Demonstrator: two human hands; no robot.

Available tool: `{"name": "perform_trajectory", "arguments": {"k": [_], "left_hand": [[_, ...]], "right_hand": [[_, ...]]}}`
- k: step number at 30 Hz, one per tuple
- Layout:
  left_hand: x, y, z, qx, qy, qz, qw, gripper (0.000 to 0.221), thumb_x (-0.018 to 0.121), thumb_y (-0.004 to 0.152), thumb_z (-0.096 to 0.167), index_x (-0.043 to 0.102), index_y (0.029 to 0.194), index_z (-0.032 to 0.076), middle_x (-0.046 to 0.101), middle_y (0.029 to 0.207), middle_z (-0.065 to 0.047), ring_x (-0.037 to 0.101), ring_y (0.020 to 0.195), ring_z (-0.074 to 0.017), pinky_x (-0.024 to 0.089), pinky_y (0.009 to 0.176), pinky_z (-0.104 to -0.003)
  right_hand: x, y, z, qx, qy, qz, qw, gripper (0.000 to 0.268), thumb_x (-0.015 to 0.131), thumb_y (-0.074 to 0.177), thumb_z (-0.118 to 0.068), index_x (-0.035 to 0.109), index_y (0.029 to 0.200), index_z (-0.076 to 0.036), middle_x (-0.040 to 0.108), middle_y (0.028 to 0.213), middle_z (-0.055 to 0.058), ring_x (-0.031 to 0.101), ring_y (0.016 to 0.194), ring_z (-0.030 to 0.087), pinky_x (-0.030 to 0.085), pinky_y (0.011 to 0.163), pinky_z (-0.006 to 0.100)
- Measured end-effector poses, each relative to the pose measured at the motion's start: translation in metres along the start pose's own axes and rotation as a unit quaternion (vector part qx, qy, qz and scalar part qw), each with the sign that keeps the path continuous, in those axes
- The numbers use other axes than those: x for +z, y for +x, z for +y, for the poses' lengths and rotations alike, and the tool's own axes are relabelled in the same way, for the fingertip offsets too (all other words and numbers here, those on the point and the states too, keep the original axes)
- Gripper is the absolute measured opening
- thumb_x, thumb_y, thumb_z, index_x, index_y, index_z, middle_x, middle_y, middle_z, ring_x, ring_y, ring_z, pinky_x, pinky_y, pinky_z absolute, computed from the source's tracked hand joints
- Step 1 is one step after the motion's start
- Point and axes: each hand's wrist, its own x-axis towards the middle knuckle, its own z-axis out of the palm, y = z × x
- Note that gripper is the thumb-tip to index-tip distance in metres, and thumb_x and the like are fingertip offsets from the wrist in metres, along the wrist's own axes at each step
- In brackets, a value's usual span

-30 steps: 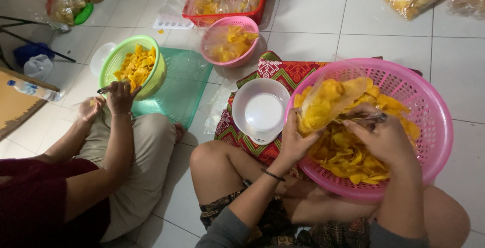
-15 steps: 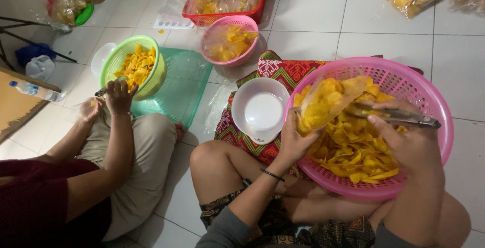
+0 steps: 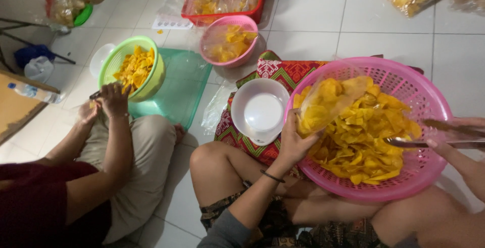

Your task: The person uses tongs to transfer yellow chips from a pink basket into a clear plastic bag. They hold the bag open with one hand and scoop chips with the other, then place the filled bag into a white bowl.

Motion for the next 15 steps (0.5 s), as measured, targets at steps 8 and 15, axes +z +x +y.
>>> {"name": "perform_trajectory", "arguments": {"k": [8, 15], "left_hand": [[0.003, 0.002, 0.002, -0.019, -0.003, -0.004, 1.000, 0.056, 0.079, 0.088, 0.040, 0.049, 0.125, 0.010, 0.064, 0.125, -0.011, 0.069, 0.114, -0.0279, 0.058, 0.086, -0.039], [0.002, 0.002, 0.003, -0.021, -0.022, -0.006, 1.000, 0.054, 0.079, 0.089, 0.034, 0.047, 0.125, 0.010, 0.067, 0.124, -0.012, 0.072, 0.112, -0.0283, 0.063, 0.083, -0.037]], "right_hand": [[0.031, 0.020, -0.049, 0.182, -0.268, -0.092, 0.942, 0.050, 0.082, 0.088, -0.057, 0.083, 0.106, -0.011, 0.079, 0.106, 0.008, 0.072, 0.096, 0.028, 0.053, 0.082, 0.042], [0.042, 0.027, -0.084, 0.260, -0.311, -0.176, 0.897, 0.060, 0.073, 0.086, -0.063, 0.074, 0.132, -0.023, 0.086, 0.123, 0.007, 0.079, 0.114, 0.038, 0.058, 0.095, 0.045]]}}
